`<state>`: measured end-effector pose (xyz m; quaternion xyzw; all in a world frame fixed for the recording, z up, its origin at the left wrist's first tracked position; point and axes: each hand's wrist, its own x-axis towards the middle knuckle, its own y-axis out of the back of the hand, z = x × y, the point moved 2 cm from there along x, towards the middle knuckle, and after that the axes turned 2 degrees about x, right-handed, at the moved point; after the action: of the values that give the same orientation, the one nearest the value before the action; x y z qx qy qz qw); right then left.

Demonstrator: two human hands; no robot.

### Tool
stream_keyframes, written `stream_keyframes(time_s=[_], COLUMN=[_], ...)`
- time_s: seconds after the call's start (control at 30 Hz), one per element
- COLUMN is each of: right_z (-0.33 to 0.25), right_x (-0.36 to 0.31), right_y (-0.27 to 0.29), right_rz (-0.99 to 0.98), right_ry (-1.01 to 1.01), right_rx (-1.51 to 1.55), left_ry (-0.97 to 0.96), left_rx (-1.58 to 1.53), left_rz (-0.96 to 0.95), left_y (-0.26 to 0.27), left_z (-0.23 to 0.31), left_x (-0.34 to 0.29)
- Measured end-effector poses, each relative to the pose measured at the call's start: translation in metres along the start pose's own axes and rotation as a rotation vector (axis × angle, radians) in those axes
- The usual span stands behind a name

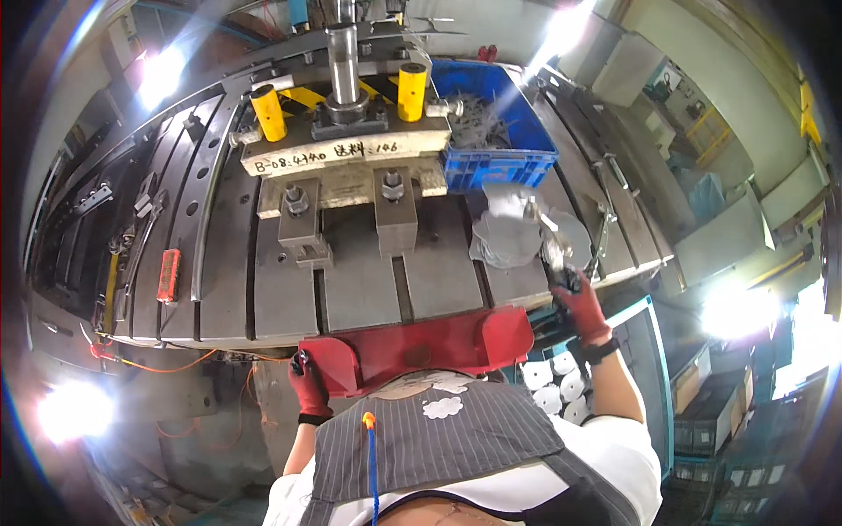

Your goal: Operating an industrial press machine to process metal parts.

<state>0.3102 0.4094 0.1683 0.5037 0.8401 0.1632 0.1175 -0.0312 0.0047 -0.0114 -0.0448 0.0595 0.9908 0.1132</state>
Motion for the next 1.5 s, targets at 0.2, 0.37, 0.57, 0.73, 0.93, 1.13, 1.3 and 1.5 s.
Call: stream_keyframes(time_s=[0.2,0.37,0.57,0.73,0.93,1.13,1.3,1.5], right_z=[0.039,0.029,0.041,0.125,0.225,0.236,0.241,0.281], right_x=[-0.015,0.024,-0.024,-0.123,-0.123,-0.042,-0.026,-0.033], right_y=[0.016,0.07,0.068,0.03,-0.015,-0.046,-0.061,-0.045], right_rz=[-0.224,-0.459,-0.102,0.355,-0.133,-0.673,-0.737,-0.804], right_ry=[-0.297,-0.145,-0.26,-0.298,-0.616,-0.325,-0.126,0.127], right_rx=[0.108,0.011,0.904,0.717,0.361,-0.765,-0.723,-1.227], left_ry=[0.011,-0.094,-0.243,0.23,-0.403,-0.088,0.21,-0.139], left_rx=[-0.065,0.036,0.012,-0.314,0.44,0.16,-0.058,0.371], left_rz=[-0.096,-0.126,-0.272,-0.453,-0.75,-0.871,-0.925,-0.877], left_y=[0.015,0.002,0.021,0.066,0.038,0.061,0.077,0.062], left_z=[-0.029,0.001,-0.009,-0.087,-0.088,-0.134,-0.132,-0.115], left_x=[0.007,-0.006,-0.009,-0.013,0.003,0.022,0.018,0.015])
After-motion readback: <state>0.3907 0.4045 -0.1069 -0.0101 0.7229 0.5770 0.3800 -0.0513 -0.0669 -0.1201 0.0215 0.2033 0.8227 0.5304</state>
